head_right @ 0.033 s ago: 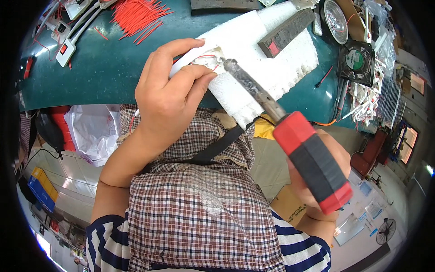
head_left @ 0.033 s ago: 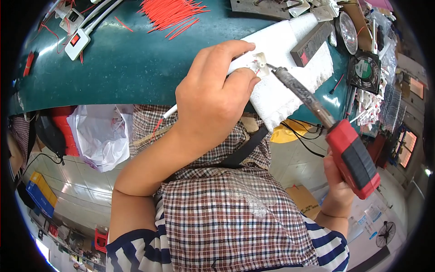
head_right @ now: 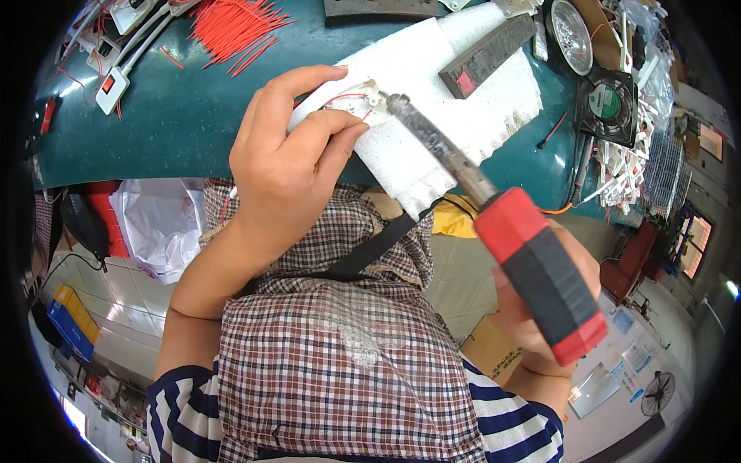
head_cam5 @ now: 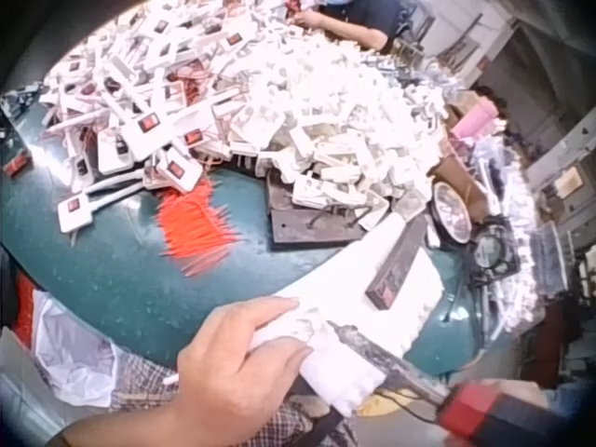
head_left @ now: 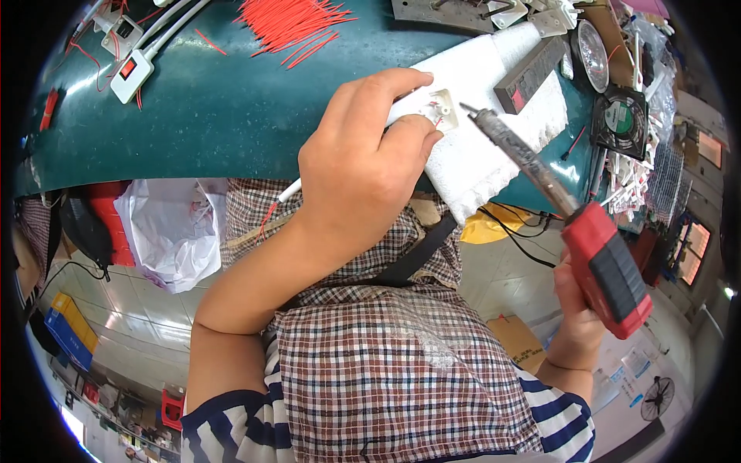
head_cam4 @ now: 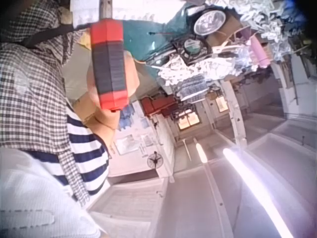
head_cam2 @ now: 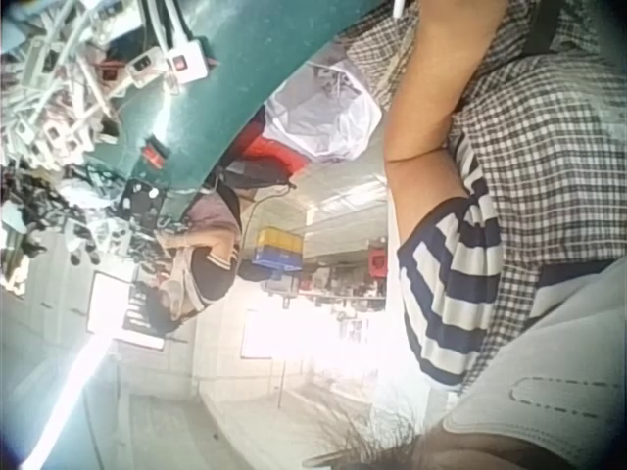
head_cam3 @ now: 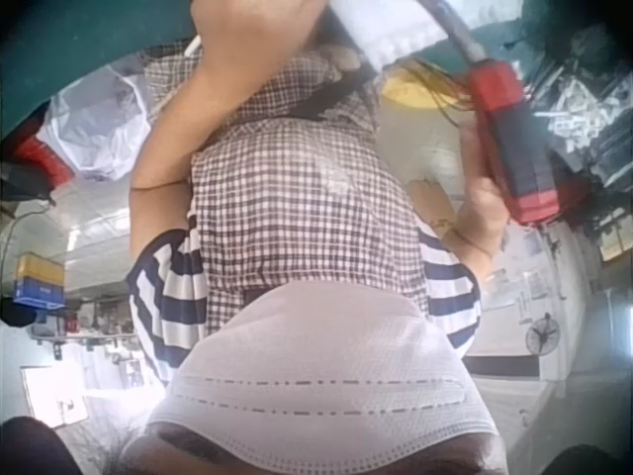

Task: The person solders wires onto small electrical components, including switches and circuit components, at an assembly workstation. This is done using a soldering iron.

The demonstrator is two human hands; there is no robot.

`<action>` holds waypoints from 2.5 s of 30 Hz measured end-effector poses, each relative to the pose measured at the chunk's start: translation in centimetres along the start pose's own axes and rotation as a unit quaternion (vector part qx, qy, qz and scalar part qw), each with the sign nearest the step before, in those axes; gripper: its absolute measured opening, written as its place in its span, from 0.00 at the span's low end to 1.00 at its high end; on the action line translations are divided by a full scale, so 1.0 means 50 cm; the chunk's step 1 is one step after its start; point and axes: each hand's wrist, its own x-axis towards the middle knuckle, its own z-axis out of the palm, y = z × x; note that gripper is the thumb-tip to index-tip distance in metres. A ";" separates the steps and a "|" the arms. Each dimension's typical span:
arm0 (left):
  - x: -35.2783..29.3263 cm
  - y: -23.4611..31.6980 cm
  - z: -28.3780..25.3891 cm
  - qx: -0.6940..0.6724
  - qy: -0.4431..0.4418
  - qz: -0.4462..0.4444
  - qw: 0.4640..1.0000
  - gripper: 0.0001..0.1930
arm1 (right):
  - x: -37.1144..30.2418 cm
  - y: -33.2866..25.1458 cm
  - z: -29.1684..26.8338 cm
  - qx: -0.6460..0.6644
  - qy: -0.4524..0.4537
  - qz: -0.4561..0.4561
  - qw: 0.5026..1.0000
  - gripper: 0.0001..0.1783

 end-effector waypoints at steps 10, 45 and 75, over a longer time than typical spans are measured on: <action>0.016 0.001 -0.011 -0.022 -0.052 -0.053 0.997 0.14 | 0.050 0.017 0.034 0.245 0.226 0.100 0.937 0.07; 0.329 -0.060 0.112 0.140 -0.033 0.156 0.977 0.06 | 0.017 0.043 0.033 0.375 0.323 0.067 0.867 0.05; 0.100 -0.050 -0.082 0.048 -0.306 0.225 0.924 0.19 | 0.010 0.081 0.063 0.421 0.287 0.100 0.854 0.06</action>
